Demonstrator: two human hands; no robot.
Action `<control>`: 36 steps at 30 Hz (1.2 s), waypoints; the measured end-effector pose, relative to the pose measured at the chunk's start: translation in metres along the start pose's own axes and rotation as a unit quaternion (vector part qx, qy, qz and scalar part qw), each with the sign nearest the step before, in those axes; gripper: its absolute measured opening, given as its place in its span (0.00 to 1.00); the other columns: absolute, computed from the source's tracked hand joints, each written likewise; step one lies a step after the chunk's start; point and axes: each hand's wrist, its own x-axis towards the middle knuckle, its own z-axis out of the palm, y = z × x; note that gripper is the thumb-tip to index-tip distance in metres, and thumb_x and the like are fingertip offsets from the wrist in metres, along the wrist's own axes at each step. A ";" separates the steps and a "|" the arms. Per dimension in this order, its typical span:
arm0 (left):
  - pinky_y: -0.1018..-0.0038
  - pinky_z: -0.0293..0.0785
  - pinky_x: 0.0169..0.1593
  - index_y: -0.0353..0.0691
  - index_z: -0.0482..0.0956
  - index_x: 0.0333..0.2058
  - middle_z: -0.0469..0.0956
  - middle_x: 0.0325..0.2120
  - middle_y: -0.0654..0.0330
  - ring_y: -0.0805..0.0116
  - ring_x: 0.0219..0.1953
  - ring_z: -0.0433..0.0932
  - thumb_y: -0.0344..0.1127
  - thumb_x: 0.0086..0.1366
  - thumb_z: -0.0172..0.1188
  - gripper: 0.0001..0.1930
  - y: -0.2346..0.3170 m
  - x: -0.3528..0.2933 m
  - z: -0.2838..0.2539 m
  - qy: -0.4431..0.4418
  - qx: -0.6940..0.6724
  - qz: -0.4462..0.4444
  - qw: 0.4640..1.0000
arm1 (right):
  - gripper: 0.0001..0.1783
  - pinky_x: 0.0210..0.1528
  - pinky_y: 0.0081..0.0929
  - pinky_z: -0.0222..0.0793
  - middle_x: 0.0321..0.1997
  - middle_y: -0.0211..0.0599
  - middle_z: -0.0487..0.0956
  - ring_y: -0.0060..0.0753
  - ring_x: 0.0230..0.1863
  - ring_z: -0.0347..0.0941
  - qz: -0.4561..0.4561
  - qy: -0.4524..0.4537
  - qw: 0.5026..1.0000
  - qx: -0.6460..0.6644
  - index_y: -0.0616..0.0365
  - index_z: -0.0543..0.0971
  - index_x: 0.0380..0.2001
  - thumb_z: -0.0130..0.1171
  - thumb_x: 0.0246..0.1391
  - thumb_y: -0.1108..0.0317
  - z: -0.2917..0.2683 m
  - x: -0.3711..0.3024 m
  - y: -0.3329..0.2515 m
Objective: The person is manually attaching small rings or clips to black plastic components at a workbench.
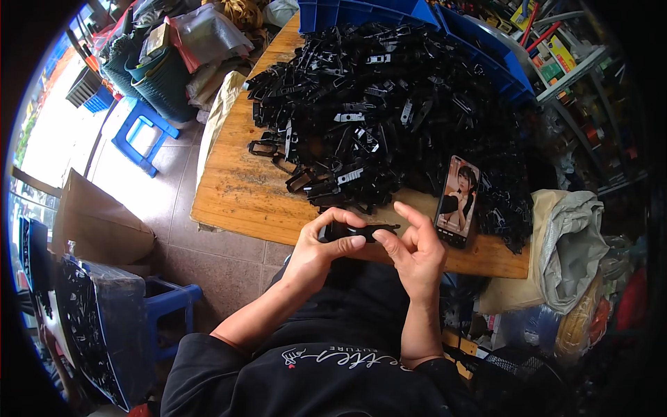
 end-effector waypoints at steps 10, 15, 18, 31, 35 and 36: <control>0.78 0.68 0.31 0.37 0.71 0.36 0.74 0.25 0.59 0.71 0.26 0.74 0.25 0.51 0.60 0.12 0.008 0.002 -0.004 0.030 -0.052 -0.011 0.998 | 0.11 0.44 0.31 0.61 0.34 0.36 0.70 0.39 0.39 0.64 -0.139 0.010 0.905 -0.401 0.62 0.75 0.30 0.63 0.39 0.73 -0.017 0.059 0.039; 0.80 0.69 0.34 0.37 0.71 0.38 0.75 0.28 0.58 0.70 0.31 0.77 0.24 0.52 0.59 0.14 0.011 0.002 -0.006 0.069 -0.049 0.013 0.996 | 0.12 0.32 0.26 0.65 0.25 0.34 0.71 0.31 0.27 0.66 -0.006 -0.004 0.975 -0.223 0.62 0.71 0.25 0.65 0.37 0.75 -0.024 0.037 0.026; 0.79 0.69 0.35 0.36 0.71 0.39 0.76 0.28 0.58 0.70 0.31 0.77 0.24 0.52 0.58 0.14 0.011 0.003 -0.005 0.061 -0.036 -0.005 0.997 | 0.12 0.33 0.17 0.66 0.31 0.31 0.75 0.17 0.28 0.67 0.005 -0.006 0.999 0.032 0.63 0.72 0.27 0.66 0.42 0.72 -0.023 0.019 0.018; 0.78 0.72 0.41 0.32 0.71 0.41 0.76 0.28 0.57 0.69 0.32 0.78 0.19 0.51 0.55 0.15 0.009 0.001 0.004 -0.031 -0.092 -0.056 0.994 | 0.21 0.50 0.29 0.61 0.40 0.40 0.78 0.34 0.45 0.65 -0.198 -0.019 0.978 0.058 0.59 0.72 0.39 0.67 0.40 0.71 -0.006 -0.004 0.015; 0.76 0.72 0.41 0.32 0.71 0.39 0.74 0.31 0.57 0.67 0.32 0.76 0.19 0.48 0.53 0.16 0.010 0.001 0.006 -0.026 -0.082 -0.071 0.994 | 0.21 0.50 0.29 0.61 0.40 0.40 0.78 0.33 0.45 0.65 -0.198 -0.011 0.978 0.066 0.59 0.72 0.39 0.67 0.40 0.71 -0.006 -0.005 0.017; 0.77 0.72 0.42 0.32 0.71 0.40 0.76 0.30 0.56 0.68 0.33 0.77 0.19 0.49 0.54 0.16 0.008 0.002 0.005 -0.036 -0.081 -0.065 0.994 | 0.21 0.50 0.29 0.61 0.40 0.40 0.78 0.33 0.45 0.64 -0.195 -0.012 0.979 0.066 0.60 0.73 0.39 0.67 0.40 0.71 -0.006 -0.005 0.016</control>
